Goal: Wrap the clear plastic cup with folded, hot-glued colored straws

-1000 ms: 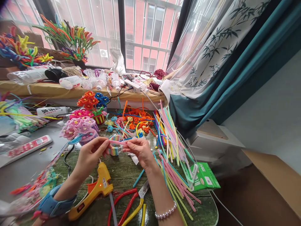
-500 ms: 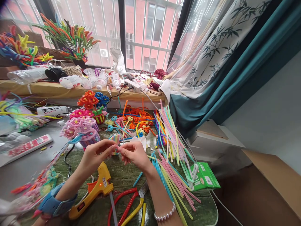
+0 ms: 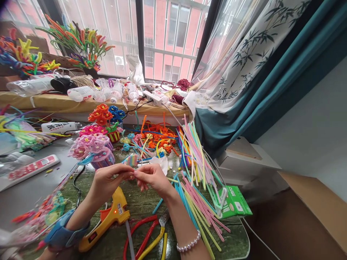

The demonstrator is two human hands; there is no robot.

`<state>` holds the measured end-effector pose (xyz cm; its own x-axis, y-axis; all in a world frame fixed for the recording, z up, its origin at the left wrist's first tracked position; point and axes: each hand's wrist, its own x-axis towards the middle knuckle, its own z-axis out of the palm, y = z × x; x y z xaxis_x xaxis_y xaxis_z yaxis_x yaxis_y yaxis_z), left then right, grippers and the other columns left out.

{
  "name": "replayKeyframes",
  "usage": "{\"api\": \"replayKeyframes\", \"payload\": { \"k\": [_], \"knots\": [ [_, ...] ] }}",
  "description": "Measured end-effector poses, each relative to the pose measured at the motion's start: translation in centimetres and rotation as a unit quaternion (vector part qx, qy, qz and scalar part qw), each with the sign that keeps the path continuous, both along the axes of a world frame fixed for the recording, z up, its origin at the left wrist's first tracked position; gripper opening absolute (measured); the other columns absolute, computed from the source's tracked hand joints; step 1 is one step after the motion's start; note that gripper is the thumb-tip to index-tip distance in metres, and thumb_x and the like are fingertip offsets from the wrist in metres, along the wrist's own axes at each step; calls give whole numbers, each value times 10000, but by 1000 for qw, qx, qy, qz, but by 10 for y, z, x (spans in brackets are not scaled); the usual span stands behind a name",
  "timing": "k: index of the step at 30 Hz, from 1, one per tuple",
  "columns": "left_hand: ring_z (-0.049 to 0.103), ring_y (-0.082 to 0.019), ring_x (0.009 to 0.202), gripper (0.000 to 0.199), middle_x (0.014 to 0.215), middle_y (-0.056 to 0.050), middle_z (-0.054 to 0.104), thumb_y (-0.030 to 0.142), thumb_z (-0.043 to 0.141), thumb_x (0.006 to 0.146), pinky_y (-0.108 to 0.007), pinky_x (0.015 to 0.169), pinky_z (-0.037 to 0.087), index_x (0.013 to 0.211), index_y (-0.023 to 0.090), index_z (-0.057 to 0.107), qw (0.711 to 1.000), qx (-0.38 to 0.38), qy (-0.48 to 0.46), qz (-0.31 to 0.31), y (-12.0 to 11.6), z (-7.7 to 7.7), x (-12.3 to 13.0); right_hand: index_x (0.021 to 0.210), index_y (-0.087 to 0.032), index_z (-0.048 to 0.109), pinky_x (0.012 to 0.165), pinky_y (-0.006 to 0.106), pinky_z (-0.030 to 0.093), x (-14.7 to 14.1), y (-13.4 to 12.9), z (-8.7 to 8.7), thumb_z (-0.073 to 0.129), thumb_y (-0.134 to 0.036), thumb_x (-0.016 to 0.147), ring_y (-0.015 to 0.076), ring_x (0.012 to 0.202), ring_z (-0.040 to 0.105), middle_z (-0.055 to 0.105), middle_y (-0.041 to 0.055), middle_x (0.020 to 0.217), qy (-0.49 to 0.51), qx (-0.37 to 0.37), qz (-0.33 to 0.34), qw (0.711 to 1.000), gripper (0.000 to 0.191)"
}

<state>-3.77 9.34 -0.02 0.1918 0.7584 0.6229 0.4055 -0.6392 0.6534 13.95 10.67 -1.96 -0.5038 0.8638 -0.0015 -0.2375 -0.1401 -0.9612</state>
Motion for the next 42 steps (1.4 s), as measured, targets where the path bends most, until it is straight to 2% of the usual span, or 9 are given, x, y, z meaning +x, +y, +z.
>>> {"api": "replayKeyframes", "payload": {
  "k": [9, 13, 15, 19, 23, 27, 35, 38, 42],
  "knots": [
    [635, -116, 500, 155, 610, -4, 719, 226, 614, 842, -197, 522, 524, 739, 186, 723, 1000, -23, -15, 9, -2, -6, 1, 707, -147, 689, 391, 181, 334, -3, -1, -3, 763, -509, 718, 70, 409, 517, 595, -37, 517, 9, 6, -8, 1000, 370],
    [632, -133, 488, 149, 585, -7, 706, 299, 663, 819, -214, 503, 531, 777, 172, 728, 994, -96, -58, -7, 1, -5, -1, 723, -159, 693, 393, 196, 333, -5, -2, -1, 734, -533, 739, 80, 408, 513, 600, -32, 529, -10, 43, -53, 998, 377],
    [625, -132, 480, 179, 564, -2, 694, 324, 653, 829, -208, 490, 519, 782, 167, 723, 993, -112, -42, -6, 2, -4, -2, 733, -169, 703, 415, 211, 352, -6, -3, 1, 703, -535, 770, 86, 418, 506, 593, -30, 534, -37, 80, -81, 993, 367],
    [628, -118, 522, 171, 624, -3, 718, 300, 616, 854, -185, 513, 481, 777, 178, 708, 996, -53, 64, 14, 2, -1, -4, 771, -179, 725, 488, 240, 376, -5, -5, 4, 628, -462, 861, 105, 489, 499, 598, -10, 587, -137, 203, -132, 961, 312],
    [640, -119, 566, 186, 687, -12, 727, 273, 555, 895, -187, 540, 471, 787, 186, 679, 991, -14, 133, 13, 3, -3, -5, 826, -190, 742, 565, 257, 400, -1, -4, 2, 579, -393, 913, 148, 633, 567, 682, 36, 727, -206, 291, -133, 925, 275],
    [659, -127, 629, 183, 748, -20, 722, 246, 518, 924, -199, 594, 486, 826, 186, 660, 986, 25, 166, 11, 4, -6, -7, 878, -195, 742, 600, 266, 419, 1, -2, -2, 562, -363, 931, 164, 676, 596, 703, 47, 775, -227, 324, -130, 909, 252],
    [665, -124, 679, 161, 792, -32, 692, 192, 482, 955, -203, 654, 498, 908, 159, 633, 973, 107, 198, 41, 1, -9, -5, 840, -175, 723, 606, 263, 436, -4, -3, -5, 555, -320, 947, 154, 635, 590, 699, 48, 738, -254, 384, -197, 865, 246],
    [651, -126, 653, 197, 745, -30, 667, 172, 450, 967, -208, 646, 495, 885, 151, 628, 956, 158, 236, 77, -2, -13, -1, 834, -171, 711, 606, 262, 446, -10, -6, -9, 527, -296, 960, 154, 630, 591, 695, 48, 733, -265, 410, -225, 843, 255],
    [578, -136, 528, 329, 596, -9, 575, 167, 413, 972, -235, 551, 458, 709, 157, 610, 918, 219, 306, 123, -5, -17, 5, 817, -164, 697, 603, 267, 448, -17, -10, -13, 479, -289, 982, 159, 629, 592, 689, 59, 721, -272, 443, -252, 816, 301]
  ]
}}
